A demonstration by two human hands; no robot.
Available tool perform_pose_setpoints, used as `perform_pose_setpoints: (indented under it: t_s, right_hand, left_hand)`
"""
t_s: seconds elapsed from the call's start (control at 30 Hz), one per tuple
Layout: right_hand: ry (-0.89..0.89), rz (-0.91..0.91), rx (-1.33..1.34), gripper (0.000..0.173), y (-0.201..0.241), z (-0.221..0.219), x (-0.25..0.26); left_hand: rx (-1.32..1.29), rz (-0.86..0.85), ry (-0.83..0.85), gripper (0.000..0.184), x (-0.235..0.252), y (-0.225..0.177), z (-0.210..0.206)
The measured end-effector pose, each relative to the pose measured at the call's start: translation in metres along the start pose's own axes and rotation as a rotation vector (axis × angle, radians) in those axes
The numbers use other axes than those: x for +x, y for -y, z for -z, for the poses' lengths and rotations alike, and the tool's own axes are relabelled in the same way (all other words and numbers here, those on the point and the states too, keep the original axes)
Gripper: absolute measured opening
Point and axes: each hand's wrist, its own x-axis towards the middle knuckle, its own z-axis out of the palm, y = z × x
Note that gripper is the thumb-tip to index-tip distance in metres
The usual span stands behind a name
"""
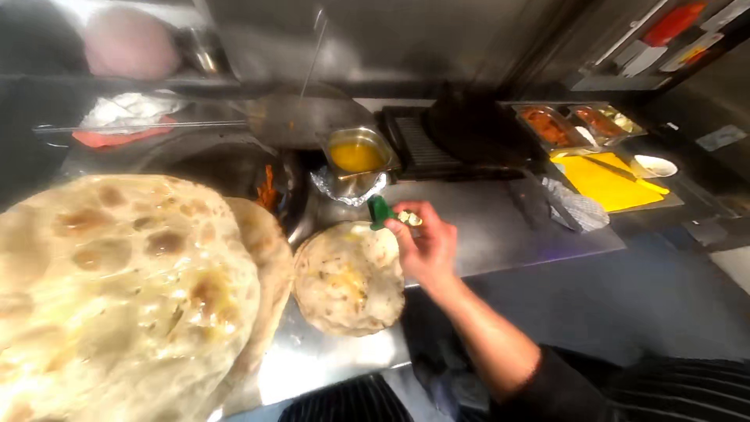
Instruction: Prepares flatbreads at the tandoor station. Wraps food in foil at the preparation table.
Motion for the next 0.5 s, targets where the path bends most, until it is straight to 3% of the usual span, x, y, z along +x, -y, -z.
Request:
perform_pose_setpoints:
  t_s: [0.07, 0.17, 0.27, 0.37, 0.43, 0.5]
  right_hand:
    - [0.029, -0.037, -0.027, 0.019, -0.002, 0.01, -0.008]
    - [-0.014, -0.149, 0.034, 0.02, -0.003, 0.022, -0.018]
    - [-0.215, -0.334, 0.171, 0.02, -0.01, 0.045, -0.007]
    - [-0.507, -0.493, 0.335, 0.017, -0.032, 0.067, 0.026]
    - [-0.642, -0.573, 0.428, 0.013, -0.052, 0.071, 0.053]
    - [-0.672, -0.613, 0.511, 0.014, -0.072, 0.061, 0.08]
  left_hand:
    - [0.051, 0.002, 0.022, 0.021, 0.005, 0.008, -0.001]
    - [0.04, 0.058, 0.005, 0.022, 0.015, 0.021, -0.037]
    - [-0.117, 0.19, -0.07, 0.017, 0.019, 0.058, -0.065]
    - [-0.133, 0.512, -0.24, 0.011, 0.03, 0.114, -0.09]
    - [0.365, 0.646, -0.294, 0.021, 0.042, 0.156, -0.106]
    - [0.946, 0.696, -0.189, 0.034, 0.047, 0.186, -0.122]
